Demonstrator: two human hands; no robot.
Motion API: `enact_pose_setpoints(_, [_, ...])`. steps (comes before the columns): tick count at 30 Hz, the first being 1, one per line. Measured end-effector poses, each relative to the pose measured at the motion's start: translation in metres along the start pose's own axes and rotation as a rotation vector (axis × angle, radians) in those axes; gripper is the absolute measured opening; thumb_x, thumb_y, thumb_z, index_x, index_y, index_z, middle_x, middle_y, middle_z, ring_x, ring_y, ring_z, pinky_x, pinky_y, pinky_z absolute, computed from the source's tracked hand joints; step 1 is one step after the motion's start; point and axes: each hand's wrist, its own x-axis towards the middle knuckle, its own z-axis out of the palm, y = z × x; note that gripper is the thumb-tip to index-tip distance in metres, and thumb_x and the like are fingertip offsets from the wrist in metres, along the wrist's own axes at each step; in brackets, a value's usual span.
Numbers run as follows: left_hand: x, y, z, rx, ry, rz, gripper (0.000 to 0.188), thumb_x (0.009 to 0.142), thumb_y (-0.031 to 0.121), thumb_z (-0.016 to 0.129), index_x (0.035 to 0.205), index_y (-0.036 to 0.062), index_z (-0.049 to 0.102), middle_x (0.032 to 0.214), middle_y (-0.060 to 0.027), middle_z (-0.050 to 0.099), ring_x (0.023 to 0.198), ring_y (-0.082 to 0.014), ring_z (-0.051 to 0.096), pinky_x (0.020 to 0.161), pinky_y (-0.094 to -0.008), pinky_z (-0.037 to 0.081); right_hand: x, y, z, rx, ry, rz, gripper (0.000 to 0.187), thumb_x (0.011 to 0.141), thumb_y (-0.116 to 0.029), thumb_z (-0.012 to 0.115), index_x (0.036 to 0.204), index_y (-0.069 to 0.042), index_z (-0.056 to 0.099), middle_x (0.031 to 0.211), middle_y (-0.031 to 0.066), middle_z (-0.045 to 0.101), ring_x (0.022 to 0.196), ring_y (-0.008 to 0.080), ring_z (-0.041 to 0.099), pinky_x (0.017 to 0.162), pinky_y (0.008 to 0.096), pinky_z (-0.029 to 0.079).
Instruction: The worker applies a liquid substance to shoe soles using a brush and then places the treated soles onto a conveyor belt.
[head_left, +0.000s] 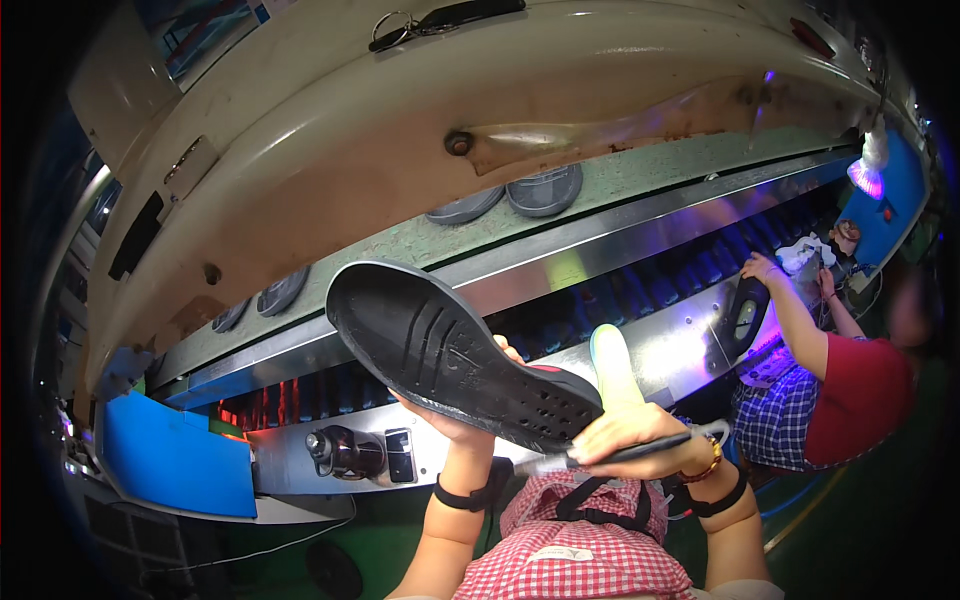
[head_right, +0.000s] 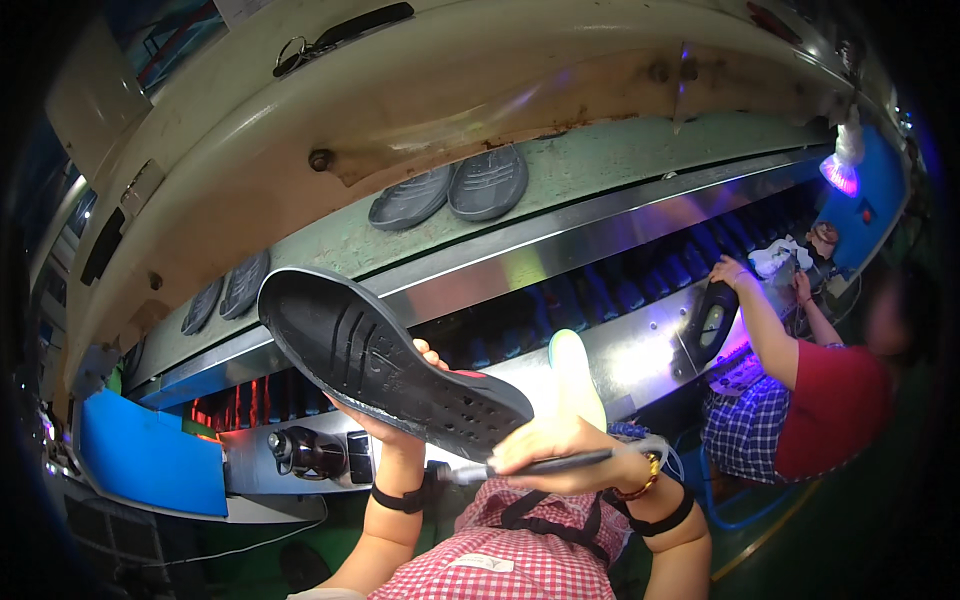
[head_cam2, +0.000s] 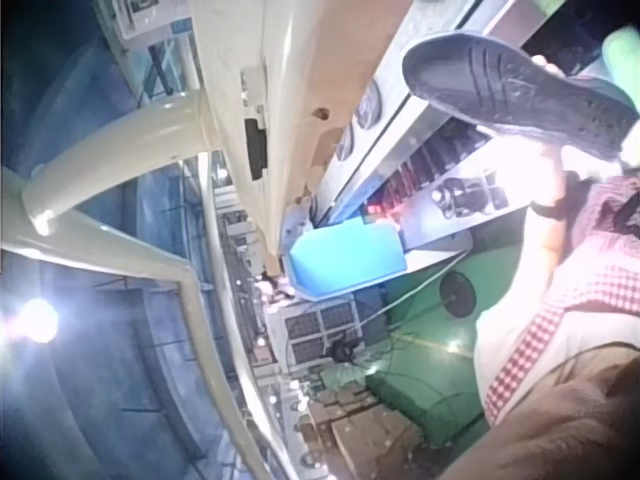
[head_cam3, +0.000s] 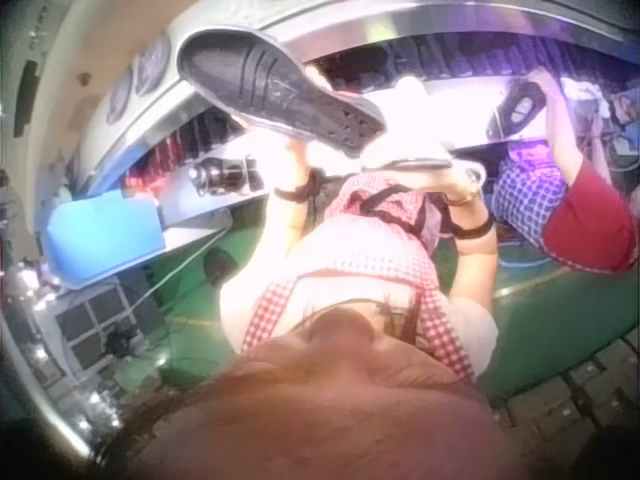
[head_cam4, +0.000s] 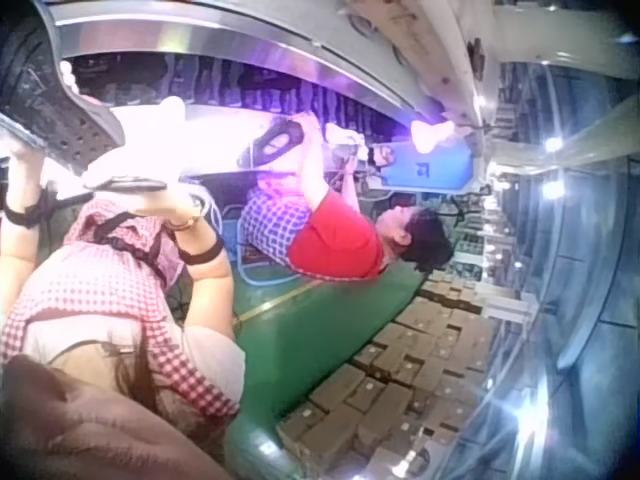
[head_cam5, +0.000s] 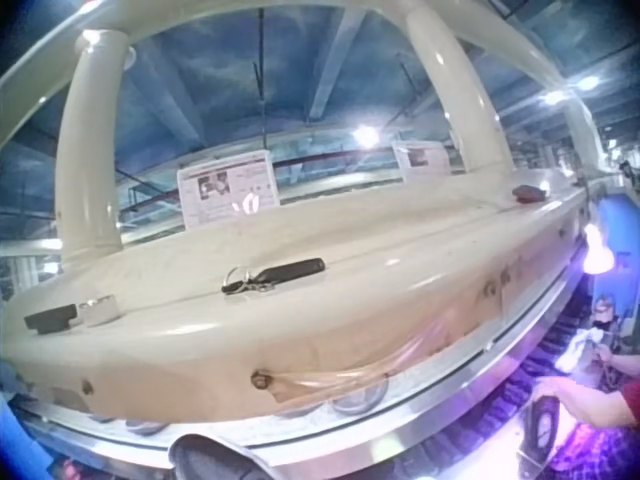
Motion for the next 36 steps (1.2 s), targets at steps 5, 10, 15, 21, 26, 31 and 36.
enact_pose_setpoints(5, [0.004, 0.003, 0.006, 0.017, 0.151, 0.021, 0.100, 0.068, 0.082, 0.030, 0.120, -0.0026, 0.043, 0.101, -0.0242, 0.052, 0.085, -0.0341, 0.055, 0.075, -0.0443, 0.048, -0.004, 0.005, -0.004, -0.148, 0.176, 0.131, 0.019, 0.068, 0.001, 0.070, 0.086, 0.001, 0.065, 0.090, 0.0132, 0.065, 0.087, 0.0243, 0.063, 0.081, 0.0331, 0.048])
enact_pose_setpoints(10, [0.005, 0.007, 0.006, 0.032, 0.057, -0.020, 0.100, 0.069, 0.082, 0.030, 0.120, -0.0032, 0.043, 0.100, -0.0249, 0.053, 0.084, -0.0339, 0.056, 0.073, -0.0437, 0.049, -0.018, 0.009, -0.012, 0.114, 0.021, 0.069, 0.020, 0.069, 0.002, 0.069, 0.089, 0.002, 0.064, 0.090, 0.0142, 0.066, 0.084, 0.0227, 0.063, 0.078, 0.0320, 0.049])
enact_pose_setpoints(15, [0.011, 0.007, 0.013, 0.020, 0.145, 0.004, 0.100, 0.069, 0.082, 0.029, 0.120, -0.0037, 0.042, 0.098, -0.0245, 0.053, 0.082, -0.0345, 0.056, 0.074, -0.0443, 0.050, -0.016, 0.015, -0.006, -0.126, 0.172, 0.177, 0.021, 0.068, 0.002, 0.068, 0.089, 0.000, 0.066, 0.091, 0.0124, 0.066, 0.085, 0.0186, 0.063, 0.079, 0.0306, 0.048])
enact_pose_setpoints(21, [0.011, 0.014, 0.018, 0.017, 0.085, -0.075, 0.098, 0.070, 0.080, 0.031, 0.122, -0.0031, 0.040, 0.103, -0.0252, 0.051, 0.088, -0.0344, 0.055, 0.078, -0.0449, 0.048, -0.025, 0.023, -0.015, 0.139, 0.205, 0.255, 0.022, 0.068, 0.002, 0.068, 0.090, -0.001, 0.066, 0.095, 0.0116, 0.066, 0.094, 0.0217, 0.060, 0.088, 0.0347, 0.044])
enact_pose_setpoints(26, [0.004, 0.003, 0.024, 0.062, 0.184, -0.069, 0.099, 0.070, 0.078, 0.038, 0.129, -0.0020, 0.031, 0.118, -0.0268, 0.044, 0.103, -0.0358, 0.050, 0.088, -0.0462, 0.044, -0.024, 0.016, -0.001, 0.615, 0.458, 0.365, 0.022, 0.068, 0.004, 0.065, 0.090, 0.005, 0.064, 0.093, 0.0196, 0.064, 0.095, 0.0255, 0.058, 0.090, 0.0368, 0.041])
enact_pose_setpoints(31, [-0.039, -0.018, -0.005, 0.129, 0.038, -0.228, 0.100, 0.069, 0.071, 0.050, 0.134, -0.0020, 0.025, 0.125, -0.0270, 0.040, 0.113, -0.0369, 0.046, 0.094, -0.0472, 0.040, -0.008, 0.000, 0.018, 0.506, 0.434, 0.554, 0.021, 0.069, 0.003, 0.068, 0.090, 0.004, 0.063, 0.090, 0.0181, 0.065, 0.083, 0.0198, 0.062, 0.076, 0.0296, 0.049])
enact_pose_setpoints(36, [-0.037, -0.001, -0.036, 0.183, -0.064, -0.523, 0.094, 0.070, 0.061, 0.057, 0.133, -0.0012, 0.028, 0.126, -0.0254, 0.041, 0.111, -0.0369, 0.048, 0.093, -0.0464, 0.041, -0.007, -0.010, -0.008, 0.043, -0.119, 0.199, 0.022, 0.066, 0.001, 0.072, 0.087, 0.001, 0.066, 0.089, 0.0131, 0.067, 0.078, 0.0189, 0.064, 0.070, 0.0273, 0.049])
